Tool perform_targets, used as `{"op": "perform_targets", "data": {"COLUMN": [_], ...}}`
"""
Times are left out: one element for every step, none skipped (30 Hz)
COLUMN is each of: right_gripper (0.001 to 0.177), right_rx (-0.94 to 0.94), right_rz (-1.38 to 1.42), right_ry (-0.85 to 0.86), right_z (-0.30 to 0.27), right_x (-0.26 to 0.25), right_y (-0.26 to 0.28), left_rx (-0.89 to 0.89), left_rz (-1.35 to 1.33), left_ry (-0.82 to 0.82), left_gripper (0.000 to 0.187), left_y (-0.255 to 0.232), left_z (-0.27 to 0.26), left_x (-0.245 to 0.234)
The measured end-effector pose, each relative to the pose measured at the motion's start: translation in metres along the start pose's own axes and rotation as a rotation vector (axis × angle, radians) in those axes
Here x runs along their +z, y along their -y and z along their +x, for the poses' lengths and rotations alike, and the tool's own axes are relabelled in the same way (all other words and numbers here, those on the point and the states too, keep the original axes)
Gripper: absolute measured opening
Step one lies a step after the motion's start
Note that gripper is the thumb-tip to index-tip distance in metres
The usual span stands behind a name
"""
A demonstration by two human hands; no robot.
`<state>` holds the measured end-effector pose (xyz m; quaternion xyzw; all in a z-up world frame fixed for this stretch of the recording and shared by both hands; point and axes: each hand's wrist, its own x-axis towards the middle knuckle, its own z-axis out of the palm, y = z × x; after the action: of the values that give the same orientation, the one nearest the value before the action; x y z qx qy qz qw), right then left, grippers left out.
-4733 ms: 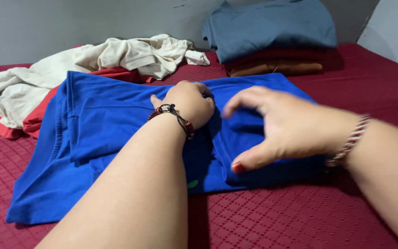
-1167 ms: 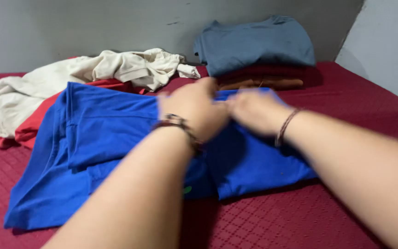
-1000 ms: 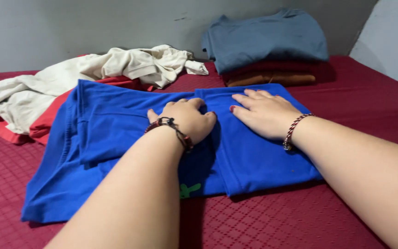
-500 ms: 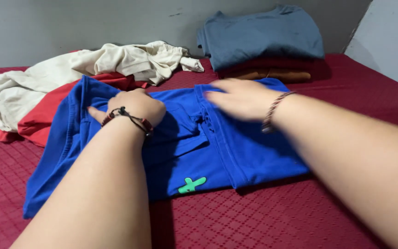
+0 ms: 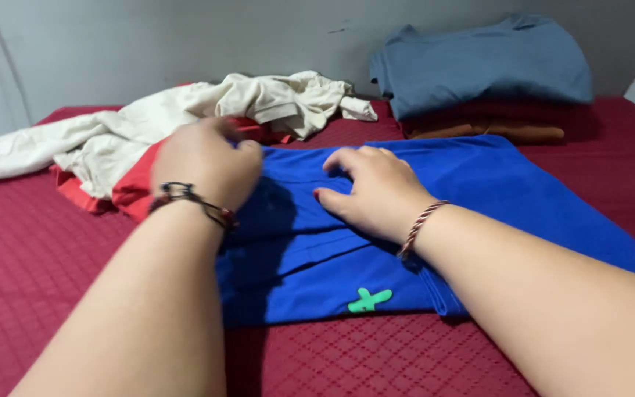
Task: The person is folding a blue t-shirt on a bed.
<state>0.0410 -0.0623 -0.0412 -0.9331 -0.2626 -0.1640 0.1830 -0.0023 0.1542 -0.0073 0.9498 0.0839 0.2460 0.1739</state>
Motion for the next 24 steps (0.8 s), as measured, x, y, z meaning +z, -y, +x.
{"op": "perform_targets", "data": {"right_gripper": [0.062,0.062,0.068,0.074,0.074,0.071,0.069,0.069,0.060,0.051,0.051,0.042,0.032,0.032,0.026,0.019,0.019,0.018,0.017,0.017,0.018,0.019,0.019,0.018], "right_rx": [0.034,0.042,0.107,0.168,0.171,0.160,0.147,0.148,0.090,0.030,0.029,-0.052,-0.133,-0.132,-0.144,-0.159,-0.160,-0.131,-0.101,-0.102,-0.098,-0.094,-0.095,-0.066], "right_rz": [0.059,0.058,0.036,0.013,0.010,-0.096,-0.203,-0.201,-0.181,-0.163,-0.162,-0.092,-0.023,-0.025,0.050,0.125,0.124,0.201,0.279,0.278,0.331,0.384,0.380,0.404], "right_ry": [-0.053,-0.047,-0.044,-0.049,-0.052,-0.069,-0.085,-0.086,-0.092,-0.102,-0.106,-0.137,-0.170,-0.172,-0.163,-0.155,-0.158,-0.150,-0.141,-0.140,-0.148,-0.158,-0.159,-0.181], "right_z": [-0.004,-0.010,-0.015,-0.018,-0.019,-0.019,-0.019,-0.019,-0.019,-0.019,-0.019,-0.020,-0.021,-0.022,-0.022,-0.022,-0.023,-0.024,-0.025,-0.025,-0.026,-0.026,-0.026,-0.026], "right_x": [-0.004,-0.007,-0.010,-0.015,-0.013,-0.011,-0.008,-0.004,0.000,0.004,0.002,0.001,-0.001,-0.003,-0.006,-0.008,-0.011,-0.014,-0.016,-0.015,-0.014,-0.014,-0.017,-0.019], "right_y": [-0.001,0.000,0.001,0.002,-0.002,-0.005,-0.007,-0.011,-0.014,-0.018,-0.016,-0.015,-0.015,-0.014,-0.013,-0.011,-0.008,-0.005,-0.001,-0.002,-0.003,-0.004,-0.003,0.000], "left_rx": [-0.110,-0.109,-0.139,-0.165,-0.161,-0.190,-0.220,-0.219,-0.154,-0.087,-0.086,-0.057,-0.029,-0.026,-0.002,0.020,0.023,0.018,0.015,0.014,0.036,0.061,0.062,0.066], "left_rz": [-0.003,-0.006,0.090,0.185,0.183,0.168,0.154,0.155,0.133,0.111,0.113,0.092,0.070,0.069,-0.008,-0.085,-0.085,-0.122,-0.159,-0.161,-0.207,-0.255,-0.257,-0.267], "left_ry": [-0.071,-0.061,0.076,0.204,0.204,0.248,0.291,0.291,0.258,0.221,0.217,0.133,0.050,0.049,0.043,0.034,0.031,0.034,0.037,0.036,0.066,0.095,0.094,0.147], "left_gripper": [0.036,0.036,0.040,0.047,0.047,0.048,0.050,0.050,0.044,0.038,0.038,0.035,0.033,0.033,0.035,0.037,0.037,0.046,0.056,0.056,0.064,0.072,0.072,0.069], "left_y": [-0.002,0.003,0.008,0.013,0.010,0.010,0.009,0.010,0.011,0.012,0.010,0.006,0.002,0.004,0.007,0.009,0.008,0.007,0.007,0.011,0.014,0.017,0.021,0.026], "left_z": [0.003,0.004,0.006,0.009,0.008,0.007,0.006,0.005,0.005,0.005,0.002,0.000,-0.002,-0.001,-0.001,0.001,0.000,-0.002,-0.003,-0.003,-0.002,-0.001,0.002,0.003], "left_x": [-0.003,-0.001,0.002,0.002,0.002,-0.001,-0.004,-0.001,0.002,0.004,0.004,0.006,0.007,0.010,0.012,0.013,0.007,0.002,-0.003,-0.004,-0.006,-0.006,-0.005,-0.004]}}
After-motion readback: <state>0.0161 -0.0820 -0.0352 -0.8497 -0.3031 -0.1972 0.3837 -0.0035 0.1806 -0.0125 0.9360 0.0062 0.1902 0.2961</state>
